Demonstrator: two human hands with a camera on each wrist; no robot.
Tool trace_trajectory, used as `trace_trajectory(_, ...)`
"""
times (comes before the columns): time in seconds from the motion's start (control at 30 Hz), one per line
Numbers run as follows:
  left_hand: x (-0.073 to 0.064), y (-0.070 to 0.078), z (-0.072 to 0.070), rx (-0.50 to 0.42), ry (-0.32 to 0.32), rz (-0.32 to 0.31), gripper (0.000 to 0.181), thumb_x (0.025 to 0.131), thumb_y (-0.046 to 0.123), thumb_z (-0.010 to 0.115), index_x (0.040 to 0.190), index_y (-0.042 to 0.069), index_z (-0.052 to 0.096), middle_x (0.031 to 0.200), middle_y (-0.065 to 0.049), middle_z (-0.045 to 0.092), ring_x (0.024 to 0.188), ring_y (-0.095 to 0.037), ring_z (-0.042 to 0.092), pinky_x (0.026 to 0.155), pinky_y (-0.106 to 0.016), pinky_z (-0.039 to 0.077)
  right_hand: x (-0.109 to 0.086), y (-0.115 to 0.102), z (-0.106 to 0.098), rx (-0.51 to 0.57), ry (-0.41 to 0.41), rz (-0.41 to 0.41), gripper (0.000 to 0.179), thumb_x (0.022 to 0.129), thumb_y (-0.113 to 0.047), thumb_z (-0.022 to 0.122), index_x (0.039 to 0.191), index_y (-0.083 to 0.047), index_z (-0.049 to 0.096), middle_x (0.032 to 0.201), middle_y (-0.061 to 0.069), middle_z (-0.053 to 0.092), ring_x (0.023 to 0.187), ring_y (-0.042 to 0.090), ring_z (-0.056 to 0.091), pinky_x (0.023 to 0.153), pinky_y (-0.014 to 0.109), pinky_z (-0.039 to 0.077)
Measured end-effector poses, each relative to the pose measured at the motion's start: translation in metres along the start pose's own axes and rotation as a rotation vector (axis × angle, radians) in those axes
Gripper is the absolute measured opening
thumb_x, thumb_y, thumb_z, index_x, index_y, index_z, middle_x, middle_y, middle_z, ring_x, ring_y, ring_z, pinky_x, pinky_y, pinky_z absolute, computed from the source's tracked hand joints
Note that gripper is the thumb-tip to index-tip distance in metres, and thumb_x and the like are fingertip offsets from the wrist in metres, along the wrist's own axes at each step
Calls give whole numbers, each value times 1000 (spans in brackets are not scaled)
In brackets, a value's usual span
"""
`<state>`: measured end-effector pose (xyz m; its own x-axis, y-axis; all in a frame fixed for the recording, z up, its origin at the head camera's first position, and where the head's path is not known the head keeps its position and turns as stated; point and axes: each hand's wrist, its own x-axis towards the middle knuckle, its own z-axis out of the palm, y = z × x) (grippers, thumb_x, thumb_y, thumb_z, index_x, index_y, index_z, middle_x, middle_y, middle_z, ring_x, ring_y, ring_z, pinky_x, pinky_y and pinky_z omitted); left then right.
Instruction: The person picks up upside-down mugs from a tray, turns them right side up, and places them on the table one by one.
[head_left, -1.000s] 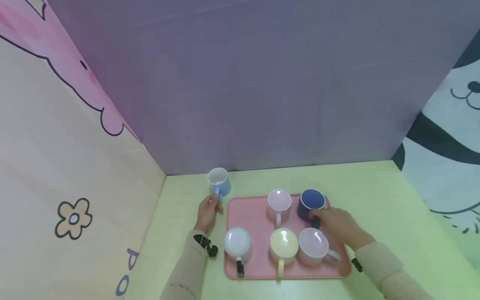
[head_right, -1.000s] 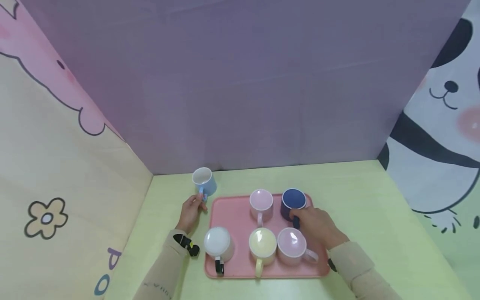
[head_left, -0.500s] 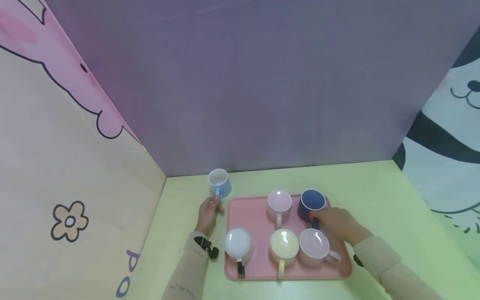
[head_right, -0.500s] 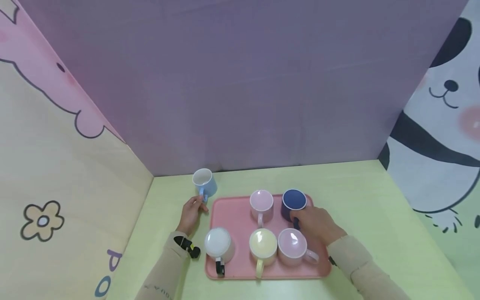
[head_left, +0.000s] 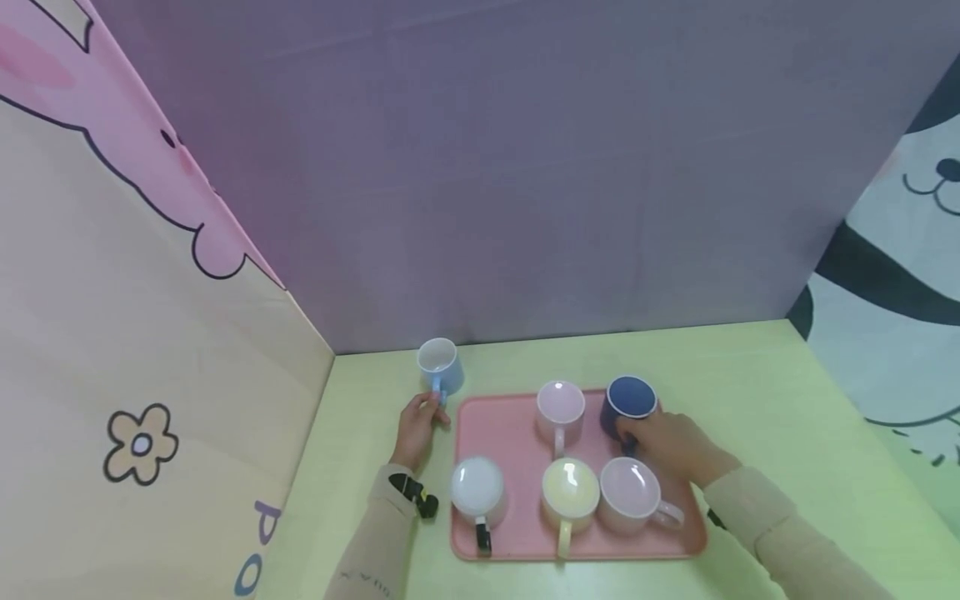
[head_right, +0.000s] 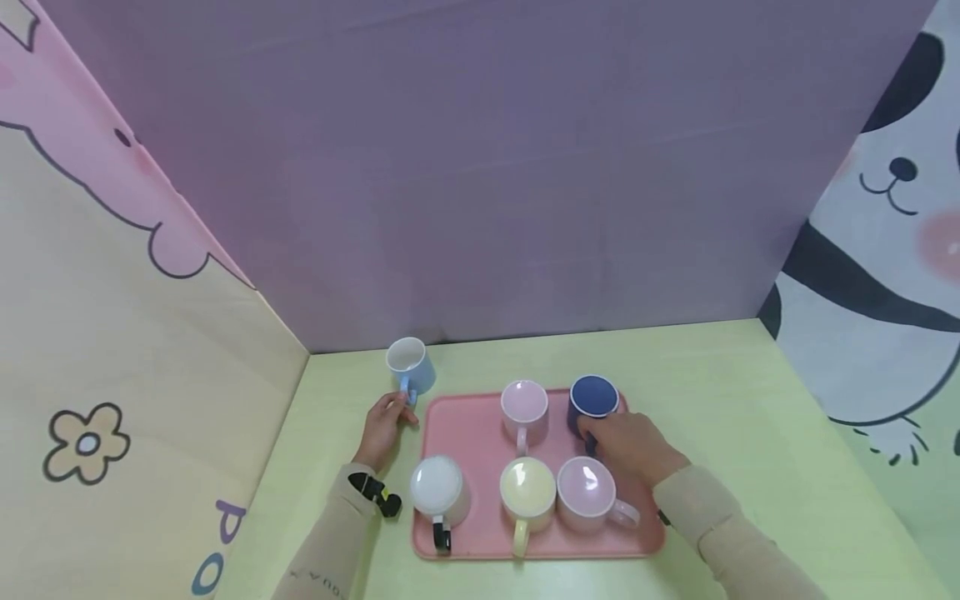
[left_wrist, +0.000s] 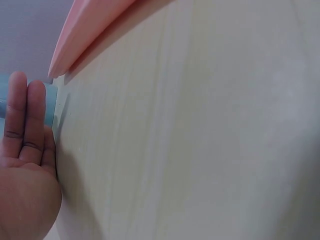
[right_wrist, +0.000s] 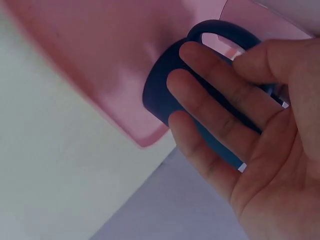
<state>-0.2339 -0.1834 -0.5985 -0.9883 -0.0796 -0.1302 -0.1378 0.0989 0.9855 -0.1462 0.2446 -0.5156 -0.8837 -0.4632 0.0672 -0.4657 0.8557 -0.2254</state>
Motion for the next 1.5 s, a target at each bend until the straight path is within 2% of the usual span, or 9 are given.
trace_trajectory(0.3,0,2,-1,4,-12,-3,42,107,35,52,132,1,59,89,-25,71,91,-29,69,99,-34,48,5,6,-6,-23,-73,-89,18,91,-14,68,86,-24,54,65,-8,47,57,11,44,52,30,43)
trace_trajectory(0.57,-4,4,-1,19,4,-24,42,106,39,54,129,4,62,87,-18,72,91,-24,68,99,-33,48,5,5,-12,-36,-67,-147,19,88,-14,73,85,-25,57,62,-11,49,55,10,43,50,28,41)
trace_trajectory(0.8,-6,4,-2,53,8,-13,44,106,41,54,128,4,62,85,-14,73,93,-23,67,101,-35,47,2,6,-10,-119,-45,-121,22,87,-22,77,82,-27,56,59,-11,49,51,10,43,48,30,43)
trace_trajectory(0.97,-7,5,-4,58,6,-2,43,105,42,54,125,5,64,84,-13,73,94,-21,66,101,-35,45,-2,10,-11,-163,11,-139,27,82,-27,81,84,-27,54,57,-10,51,49,11,45,47,32,44)
trace_trajectory(1.07,-15,22,-5,50,-18,-11,40,107,35,54,126,1,63,90,-24,72,98,-29,67,99,-32,45,-2,11,-12,-194,38,-136,27,81,-29,82,84,-27,55,57,-10,56,50,13,51,57,40,52)
trace_trajectory(1.13,-20,32,-5,53,-32,-18,39,108,31,53,128,-2,61,95,-31,70,102,-34,66,97,-31,45,-2,12,-12,-204,49,-131,27,80,-30,83,84,-27,56,58,-10,60,53,15,58,73,52,56)
trace_trajectory(1.2,-26,42,-4,50,-46,-27,38,108,26,52,130,-5,59,101,-37,68,106,-40,65,98,-31,45,-3,13,-11,-210,68,-131,28,79,-31,84,84,-26,57,60,-10,65,57,19,65,89,65,52)
trace_trajectory(1.27,-26,42,-4,47,-44,-21,38,108,25,52,130,-5,60,101,-38,67,106,-41,64,97,-30,45,-5,15,-10,-207,95,-142,29,77,-30,85,84,-26,58,63,-9,68,61,22,69,102,71,45)
trace_trajectory(1.5,-25,39,-4,39,-45,-21,39,108,26,52,129,-6,59,102,-38,67,107,-42,64,98,-31,45,-7,21,-8,-169,150,-165,26,80,-17,82,84,-22,57,67,-6,70,70,24,73,112,63,42)
